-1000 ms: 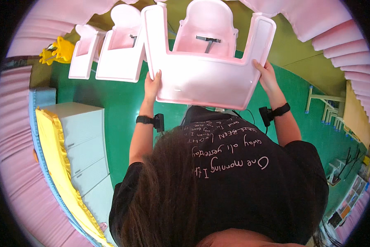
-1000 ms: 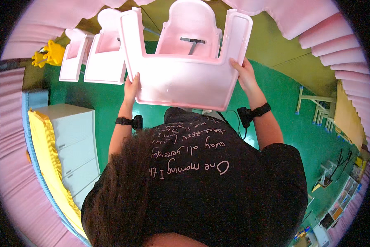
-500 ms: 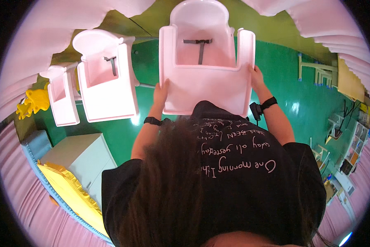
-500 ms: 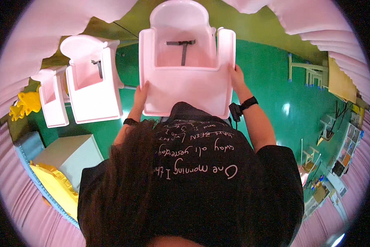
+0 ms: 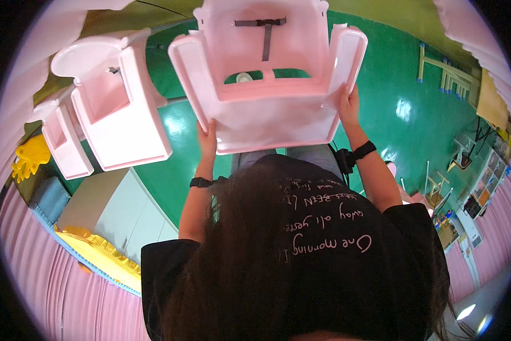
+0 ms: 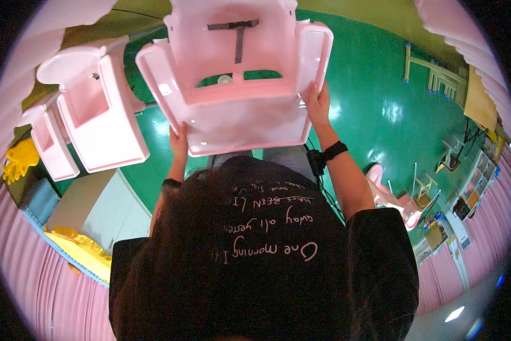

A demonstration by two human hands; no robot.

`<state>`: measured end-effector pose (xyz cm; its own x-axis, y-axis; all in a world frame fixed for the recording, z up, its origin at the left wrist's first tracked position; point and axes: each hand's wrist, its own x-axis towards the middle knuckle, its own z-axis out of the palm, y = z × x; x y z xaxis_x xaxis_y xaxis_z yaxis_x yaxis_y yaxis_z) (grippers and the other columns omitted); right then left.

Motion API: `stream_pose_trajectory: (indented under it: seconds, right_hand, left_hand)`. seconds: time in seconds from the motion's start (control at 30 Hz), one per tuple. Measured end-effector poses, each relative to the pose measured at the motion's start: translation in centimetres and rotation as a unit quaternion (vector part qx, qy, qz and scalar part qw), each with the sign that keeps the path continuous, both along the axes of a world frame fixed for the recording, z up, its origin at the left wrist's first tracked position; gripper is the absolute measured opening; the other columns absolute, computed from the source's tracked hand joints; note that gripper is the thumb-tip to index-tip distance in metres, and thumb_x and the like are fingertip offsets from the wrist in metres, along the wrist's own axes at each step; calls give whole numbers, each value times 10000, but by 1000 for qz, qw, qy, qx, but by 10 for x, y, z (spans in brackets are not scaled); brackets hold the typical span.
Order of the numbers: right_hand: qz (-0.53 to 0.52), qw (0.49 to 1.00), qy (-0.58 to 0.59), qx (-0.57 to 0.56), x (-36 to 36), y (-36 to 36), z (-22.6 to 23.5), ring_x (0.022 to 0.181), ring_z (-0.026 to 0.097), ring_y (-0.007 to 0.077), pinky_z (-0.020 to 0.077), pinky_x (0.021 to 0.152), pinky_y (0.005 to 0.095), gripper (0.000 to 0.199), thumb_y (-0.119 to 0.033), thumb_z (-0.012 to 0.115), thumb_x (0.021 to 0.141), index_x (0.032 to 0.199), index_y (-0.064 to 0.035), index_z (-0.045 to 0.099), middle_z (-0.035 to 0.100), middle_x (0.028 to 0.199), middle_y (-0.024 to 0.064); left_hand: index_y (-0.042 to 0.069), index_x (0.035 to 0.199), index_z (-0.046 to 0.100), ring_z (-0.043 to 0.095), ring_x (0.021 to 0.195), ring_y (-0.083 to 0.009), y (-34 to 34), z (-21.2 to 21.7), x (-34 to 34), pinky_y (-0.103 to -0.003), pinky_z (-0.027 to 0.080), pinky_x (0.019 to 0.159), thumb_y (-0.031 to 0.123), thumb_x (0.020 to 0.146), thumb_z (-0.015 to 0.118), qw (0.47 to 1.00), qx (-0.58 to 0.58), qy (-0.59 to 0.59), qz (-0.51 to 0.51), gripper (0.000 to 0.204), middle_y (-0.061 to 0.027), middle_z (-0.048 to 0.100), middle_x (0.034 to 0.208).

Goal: The person assembles a child-sized activity station by connecting metal bars to plastic side panels, then places plastic trays onto small stands and secures them with straps.

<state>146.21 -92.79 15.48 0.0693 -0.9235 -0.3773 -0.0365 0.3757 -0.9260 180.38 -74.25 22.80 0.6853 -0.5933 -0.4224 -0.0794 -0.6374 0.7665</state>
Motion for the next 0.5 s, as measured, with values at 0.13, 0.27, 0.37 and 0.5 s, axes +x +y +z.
stream_pose_trajectory:
  seconds: [0.13,0.27,0.37,0.5]
  right_hand:
    - [-34,999,-9,-28,20,-7,-79,640,425,45,375,539,205,245,-223,406,953,1090,-21,433,476,754,-18]
    - [-47,996,29,-67,48,-17,-117,644,411,58,378,550,218,271,-244,418,947,1085,-11,409,446,755,-11]
    - [-29,998,19,-50,63,-17,-128,662,411,64,381,566,222,308,-257,420,944,1109,0,381,434,760,-7]
    - [-57,997,-1,-44,86,-29,-143,686,411,70,380,582,228,333,-263,409,945,1138,5,362,431,781,5]
  left_hand:
    - [-16,1203,407,497,961,-162,-5,-90,28,-296,415,840,298,902,530,1000,2,-5,-15,452,-116,528,1081]
    - [-22,1216,397,492,961,-164,-22,-126,57,-298,410,848,305,900,532,1000,-12,25,-11,474,-116,522,1084]
    - [-34,1223,382,490,965,-173,-23,-136,81,-304,406,856,281,900,531,1000,8,28,-7,476,-119,513,1090]
    - [-48,1216,370,480,966,-176,-27,-159,109,-304,399,856,243,902,518,999,15,4,-32,453,-121,507,1087]
